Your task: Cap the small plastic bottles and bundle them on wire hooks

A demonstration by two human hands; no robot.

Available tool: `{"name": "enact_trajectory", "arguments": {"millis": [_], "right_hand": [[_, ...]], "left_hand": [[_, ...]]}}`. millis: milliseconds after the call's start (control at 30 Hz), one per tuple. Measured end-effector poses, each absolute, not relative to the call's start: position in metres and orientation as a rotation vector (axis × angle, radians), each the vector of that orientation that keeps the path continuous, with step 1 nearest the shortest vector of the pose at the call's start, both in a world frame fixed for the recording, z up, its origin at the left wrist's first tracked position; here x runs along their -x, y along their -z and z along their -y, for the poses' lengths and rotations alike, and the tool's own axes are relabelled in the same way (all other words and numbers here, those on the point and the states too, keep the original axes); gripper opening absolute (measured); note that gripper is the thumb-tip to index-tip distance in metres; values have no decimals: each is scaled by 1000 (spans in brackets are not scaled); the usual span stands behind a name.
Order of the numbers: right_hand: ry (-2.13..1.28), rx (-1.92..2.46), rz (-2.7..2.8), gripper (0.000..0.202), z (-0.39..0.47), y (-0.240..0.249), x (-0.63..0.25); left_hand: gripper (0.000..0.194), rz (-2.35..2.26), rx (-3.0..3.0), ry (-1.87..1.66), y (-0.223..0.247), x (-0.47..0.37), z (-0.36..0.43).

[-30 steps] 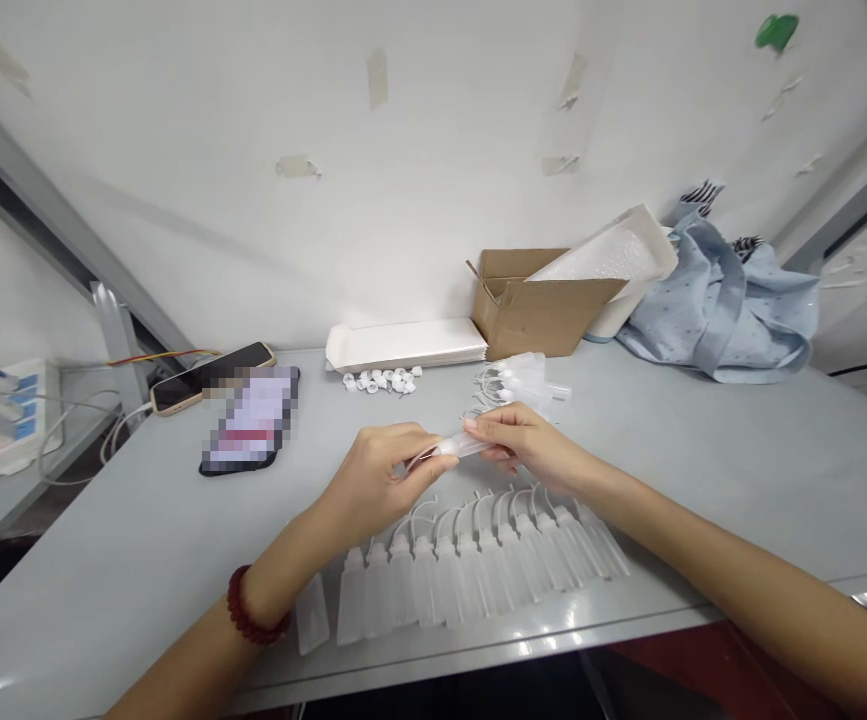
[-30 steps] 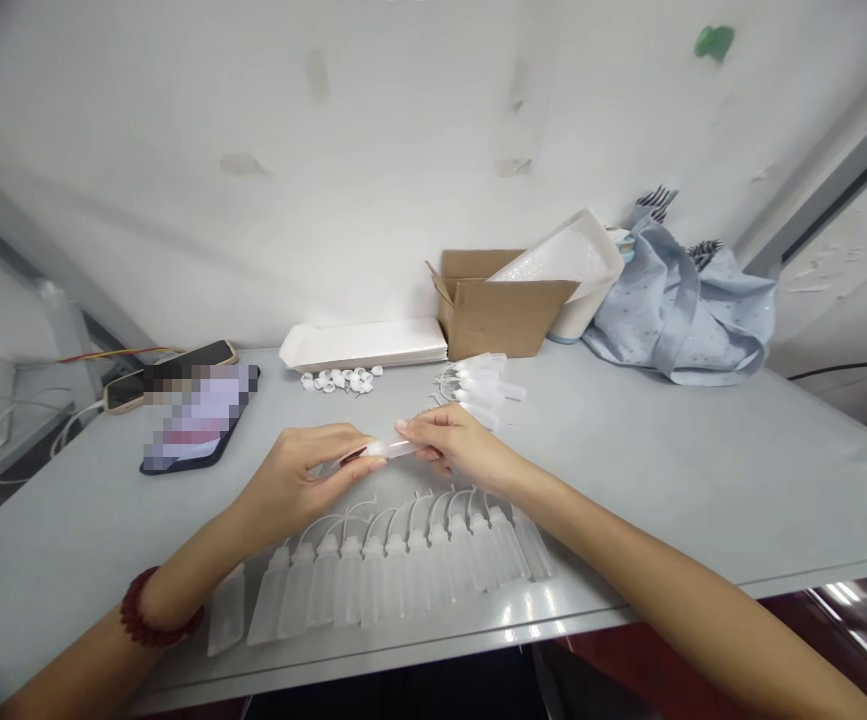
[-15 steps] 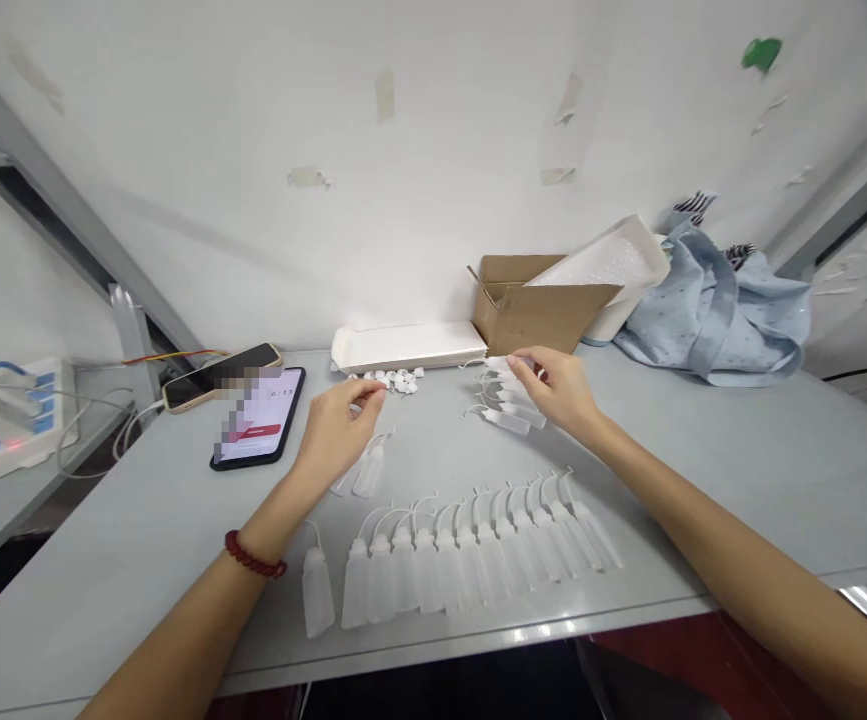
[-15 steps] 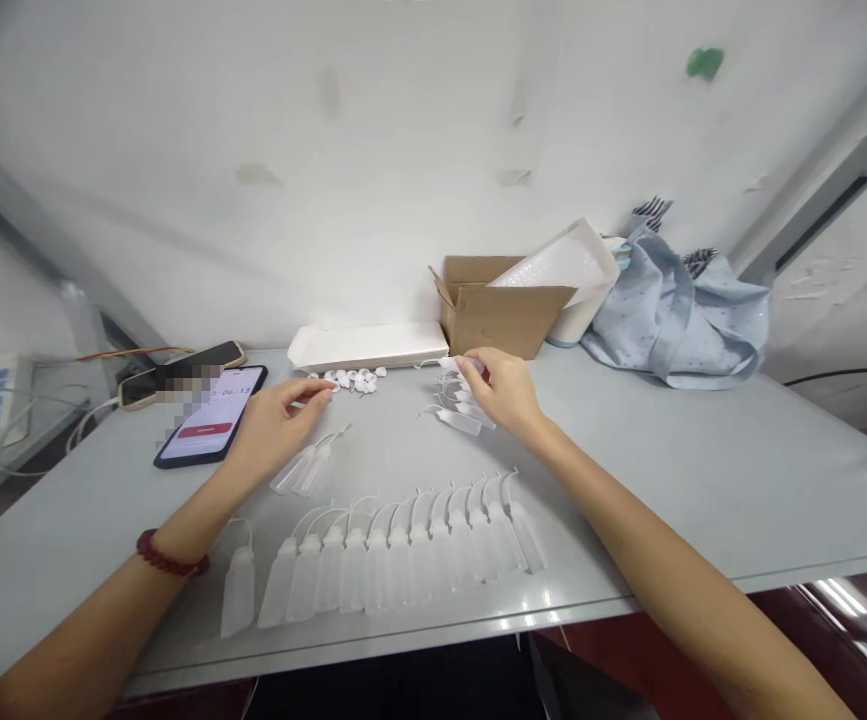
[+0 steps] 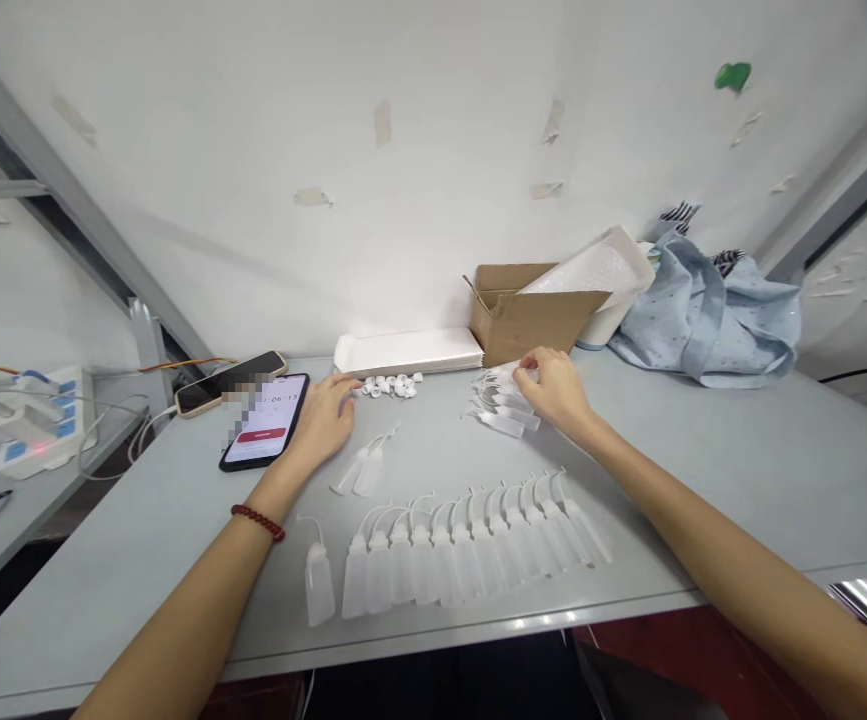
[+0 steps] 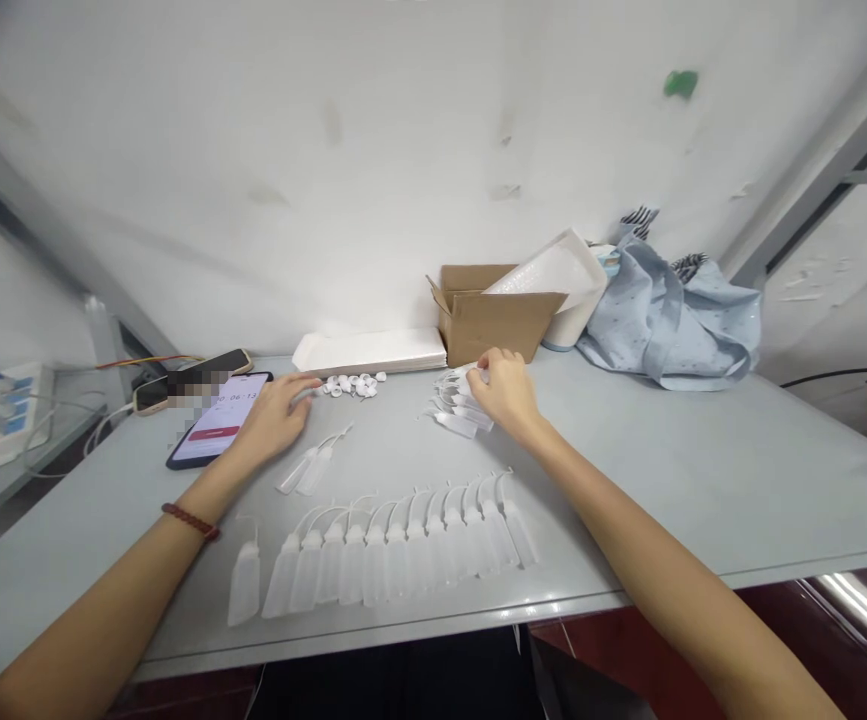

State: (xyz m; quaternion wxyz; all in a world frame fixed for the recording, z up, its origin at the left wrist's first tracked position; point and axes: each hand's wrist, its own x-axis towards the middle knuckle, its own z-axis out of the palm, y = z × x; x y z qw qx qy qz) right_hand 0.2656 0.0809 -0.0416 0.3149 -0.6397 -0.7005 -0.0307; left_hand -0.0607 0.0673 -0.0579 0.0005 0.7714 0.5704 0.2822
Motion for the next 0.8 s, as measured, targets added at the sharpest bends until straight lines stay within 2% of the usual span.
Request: {"name": "enact_trajectory", "arguments": {"millis": [400, 700, 800], "right_hand": [[163, 1550, 1905, 14, -76, 43, -258], [287, 1252, 1989, 10, -43, 18, -233], [145, 1084, 2107, 11, -29, 9, -216]], "left_hand": [[30, -1760, -2422, -789, 54, 55, -64], [26, -1775, -2408, -757, 55, 53, -61], [25, -1766, -2396, -786, 50, 49, -57]]}}
